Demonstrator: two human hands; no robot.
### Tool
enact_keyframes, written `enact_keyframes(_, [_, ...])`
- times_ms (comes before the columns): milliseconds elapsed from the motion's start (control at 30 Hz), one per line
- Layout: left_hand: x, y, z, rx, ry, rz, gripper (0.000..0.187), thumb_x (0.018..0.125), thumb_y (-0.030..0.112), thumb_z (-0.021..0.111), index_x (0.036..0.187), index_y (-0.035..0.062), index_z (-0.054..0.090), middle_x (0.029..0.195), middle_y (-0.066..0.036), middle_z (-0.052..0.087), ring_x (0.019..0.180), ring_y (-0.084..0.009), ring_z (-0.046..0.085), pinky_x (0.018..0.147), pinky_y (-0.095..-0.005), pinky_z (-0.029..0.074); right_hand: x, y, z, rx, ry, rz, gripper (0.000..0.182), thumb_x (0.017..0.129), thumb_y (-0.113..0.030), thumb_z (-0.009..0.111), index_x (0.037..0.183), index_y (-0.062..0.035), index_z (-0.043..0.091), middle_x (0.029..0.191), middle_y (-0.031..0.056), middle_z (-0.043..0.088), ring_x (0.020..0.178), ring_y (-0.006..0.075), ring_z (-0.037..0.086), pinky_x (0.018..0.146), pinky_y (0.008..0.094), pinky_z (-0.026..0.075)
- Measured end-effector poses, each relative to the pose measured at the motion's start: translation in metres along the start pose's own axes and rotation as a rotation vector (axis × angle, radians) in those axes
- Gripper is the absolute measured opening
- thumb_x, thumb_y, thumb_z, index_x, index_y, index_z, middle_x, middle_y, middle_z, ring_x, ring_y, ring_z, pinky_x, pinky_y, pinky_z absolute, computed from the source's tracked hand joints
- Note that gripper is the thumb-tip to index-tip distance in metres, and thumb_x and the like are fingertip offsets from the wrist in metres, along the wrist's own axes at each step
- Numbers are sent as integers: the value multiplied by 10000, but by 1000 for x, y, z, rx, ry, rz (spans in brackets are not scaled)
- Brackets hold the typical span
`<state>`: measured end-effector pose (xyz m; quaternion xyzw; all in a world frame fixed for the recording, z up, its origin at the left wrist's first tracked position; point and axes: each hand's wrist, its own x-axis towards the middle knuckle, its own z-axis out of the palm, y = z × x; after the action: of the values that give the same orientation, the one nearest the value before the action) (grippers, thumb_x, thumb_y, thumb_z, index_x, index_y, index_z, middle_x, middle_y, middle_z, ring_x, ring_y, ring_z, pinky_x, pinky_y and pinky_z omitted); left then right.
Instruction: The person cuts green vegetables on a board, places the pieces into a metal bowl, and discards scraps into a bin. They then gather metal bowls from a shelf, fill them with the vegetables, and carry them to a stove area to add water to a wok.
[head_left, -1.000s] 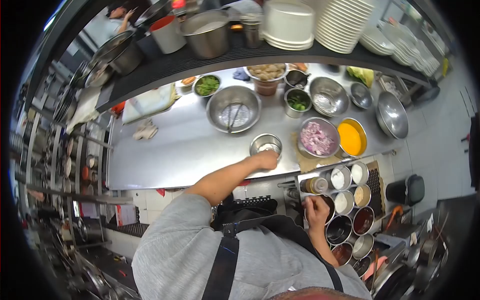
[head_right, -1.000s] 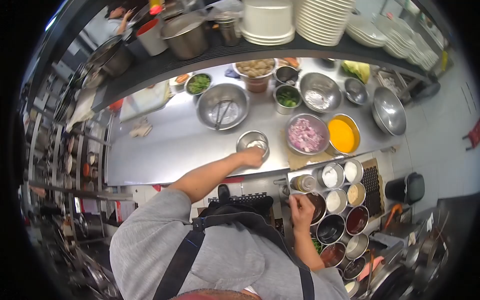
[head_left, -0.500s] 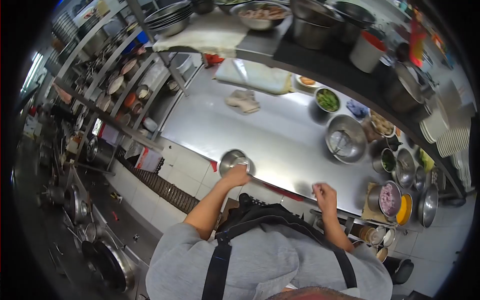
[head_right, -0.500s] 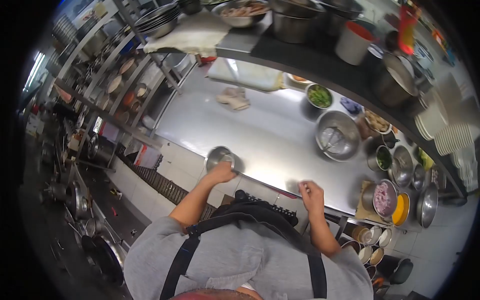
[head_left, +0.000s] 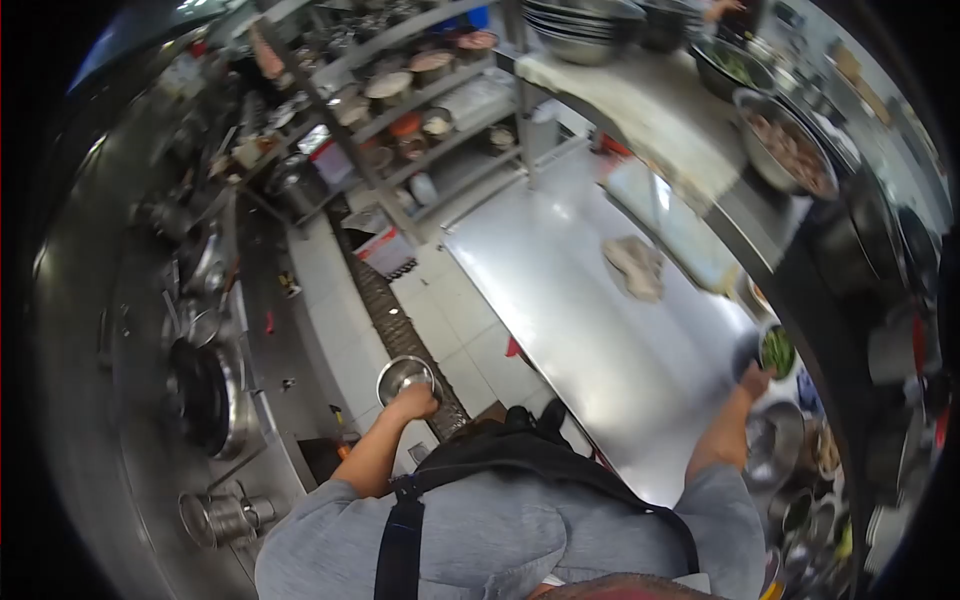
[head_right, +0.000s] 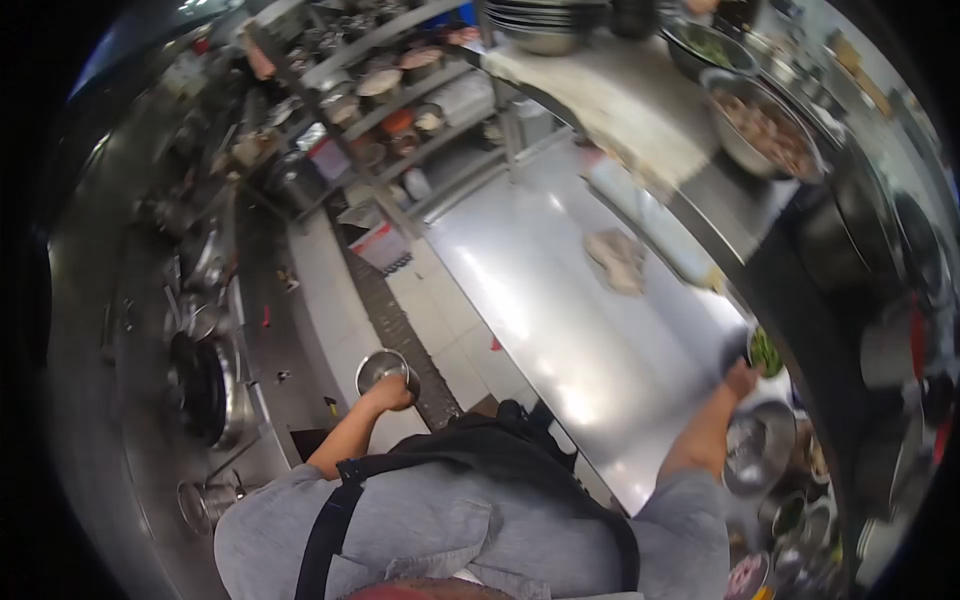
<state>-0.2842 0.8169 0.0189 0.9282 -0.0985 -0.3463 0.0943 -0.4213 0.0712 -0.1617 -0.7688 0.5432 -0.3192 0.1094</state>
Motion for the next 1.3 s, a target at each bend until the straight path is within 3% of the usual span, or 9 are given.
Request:
enact_keyframes(267, [16,-80,3,-51,-17,-268,315,702,280,609,828,9,710,958,-229,662,900,-384,636,792,-448,497,-20,-50,-36,74,39,244,299,833,-369,596,955,-97,609,946,141,676,854,376,631,728,473,473])
enact_keyframes(467, [40,-205,49,-253,-11,-450,277,665,225,633,877,73,725,955,-179,679,913,-320,644,772,-407,505,-137,-133,-85,53,107,114,287,859,-225,635,1000,23,599,927,194,648,821,329,626,727,434,482])
enact_keyframes(633, [76,-304,68,-437,-58,-635,312,627,171,657,925,138,740,951,-130,697,927,-255,652,752,-367,513,-258,-206,-110,652,-80,57,260,797,-113,718,943,14,545,887,101,546,756,181,532,662,305,468])
enact_keyframes(700, [111,-345,63,-368,-44,-576,297,622,165,627,895,131,739,944,-124,700,898,-277,656,739,-374,512,-290,-270,-135,567,-443,121,266,767,-36,710,952,4,524,891,76,513,784,170,528,650,282,471])
enact_keyframes(833, [205,-361,-33,-119,-5,-381,278,668,196,590,868,55,720,979,-187,673,925,-326,650,787,-400,513,-341,-369,-100,636,-602,-266,279,724,-25,724,927,-3,535,880,90,534,779,193,555,637,296,482])
enact_keyframes(1133, [343,-344,-196,-153,107,-223,290,652,192,587,796,-42,681,953,-267,645,904,-379,650,781,-417,521,-375,-547,-35,597,-573,-499,318,652,-107,770,880,-20,565,805,134,514,732,301,548,654,370,453])
enact_keyframes(1200, [434,-411,-147,-188,116,-213,285,651,195,592,804,-26,687,961,-255,648,902,-376,651,772,-416,524,-378,-565,-24,567,-548,-500,338,644,-142,791,876,-33,571,795,132,512,721,298,543,632,379,450])
enact_keyframes(1233, [481,-426,-137,185,-78,34,270,660,188,604,853,30,709,988,-214,657,923,-355,653,765,-405,527,-380,-571,-12,561,-556,-466,336,645,-133,795,879,-37,574,794,127,512,719,291,547,623,376,458])
enact_keyframes(1300, [441,-440,-165,52,64,267,277,669,236,632,843,35,708,951,-196,666,898,-347,652,759,-403,524,-376,-596,10,577,-528,-464,343,642,-130,803,880,-39,574,797,122,514,711,282,548,616,373,462])
